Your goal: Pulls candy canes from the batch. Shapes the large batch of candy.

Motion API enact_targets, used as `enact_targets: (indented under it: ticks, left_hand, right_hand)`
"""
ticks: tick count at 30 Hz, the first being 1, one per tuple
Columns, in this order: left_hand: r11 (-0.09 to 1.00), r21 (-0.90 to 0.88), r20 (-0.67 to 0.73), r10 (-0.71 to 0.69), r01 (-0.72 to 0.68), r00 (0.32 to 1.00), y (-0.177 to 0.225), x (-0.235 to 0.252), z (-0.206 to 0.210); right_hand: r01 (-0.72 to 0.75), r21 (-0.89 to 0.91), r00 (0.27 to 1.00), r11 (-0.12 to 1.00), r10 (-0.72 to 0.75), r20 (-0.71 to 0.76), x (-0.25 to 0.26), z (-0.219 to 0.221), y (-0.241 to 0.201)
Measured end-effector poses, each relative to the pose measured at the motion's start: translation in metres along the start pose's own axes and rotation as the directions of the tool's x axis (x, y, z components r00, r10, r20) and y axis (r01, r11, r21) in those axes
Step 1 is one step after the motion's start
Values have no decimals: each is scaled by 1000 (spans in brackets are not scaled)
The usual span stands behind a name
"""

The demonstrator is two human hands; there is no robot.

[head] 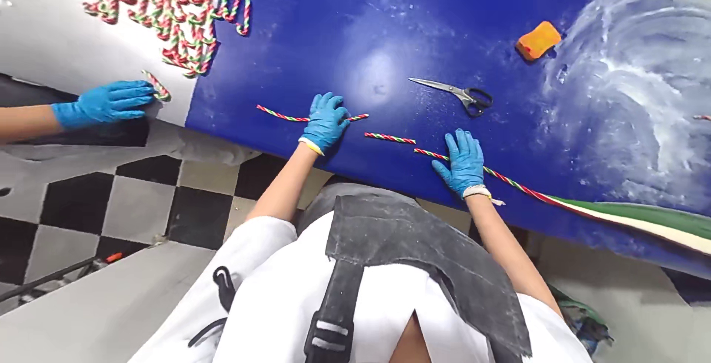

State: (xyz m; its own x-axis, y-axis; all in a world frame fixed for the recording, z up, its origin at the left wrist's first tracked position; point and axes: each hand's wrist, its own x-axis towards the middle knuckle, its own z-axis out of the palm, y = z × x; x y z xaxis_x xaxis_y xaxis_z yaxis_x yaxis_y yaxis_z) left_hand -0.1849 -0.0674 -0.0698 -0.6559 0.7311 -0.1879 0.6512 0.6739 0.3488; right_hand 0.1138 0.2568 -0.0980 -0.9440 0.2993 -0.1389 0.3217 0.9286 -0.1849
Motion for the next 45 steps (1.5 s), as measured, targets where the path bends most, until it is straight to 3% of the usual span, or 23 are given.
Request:
enact_targets:
  ticks: [3,5,10,14,17,21,24,27,30,33,40,42,45]
  left_hand:
    - [997,-58,11,57,-56,998,14,7,2]
    - [997,-80,32,-5,7,999,4,4,-11]
    - [978,75,115,-201,193,973,-89,-41,-64]
    - [985,68,36,-163,161,986,-143,-39,-58]
    - [997,3,-35,-80,80,996,-123,0,-47]
    - [999,-32,11,-15,16,1000,-52,37,-28]
    - [999,-53,27,-8,9,1000,-1,32,-13]
    - [997,-46,-29,-57,56,998,39,18,11]
    - [992,-10,-134,-126,126,983,59,16,37]
    - [980,33,-185,-186,196,965,60,35,47]
    - [947,82,-223,-285,310,932,26,143,9]
    - [949,87,-265,-273,305,925,12,167,-18]
    - [958,124,-251,-223,260,942,56,167,-65]
  right_hand:
    - [25,-2,999,1000,-25,-29,29,12,-44]
    - [64,7,998,998,-64,-7,58,13,-83]
    - [87,52,996,995,-87,13,112,19,-166]
    - [86,69,996,994,-88,23,146,20,-207]
    - [94,73,995,993,-95,11,163,21,-220]
    - [100,129,995,987,-99,-11,159,22,-217]
    - [50,190,994,980,-30,-107,137,27,-204]
    - [-85,271,965,959,147,-215,96,29,-184]
    - [-200,330,892,923,311,-329,57,36,-165]
    - [-248,352,842,902,380,-382,30,40,-150]
    - [-272,341,788,900,412,-457,-25,40,-112]
    - [-285,284,775,915,394,-493,-64,47,-95]
    - [-463,241,755,853,522,-397,-166,64,-61]
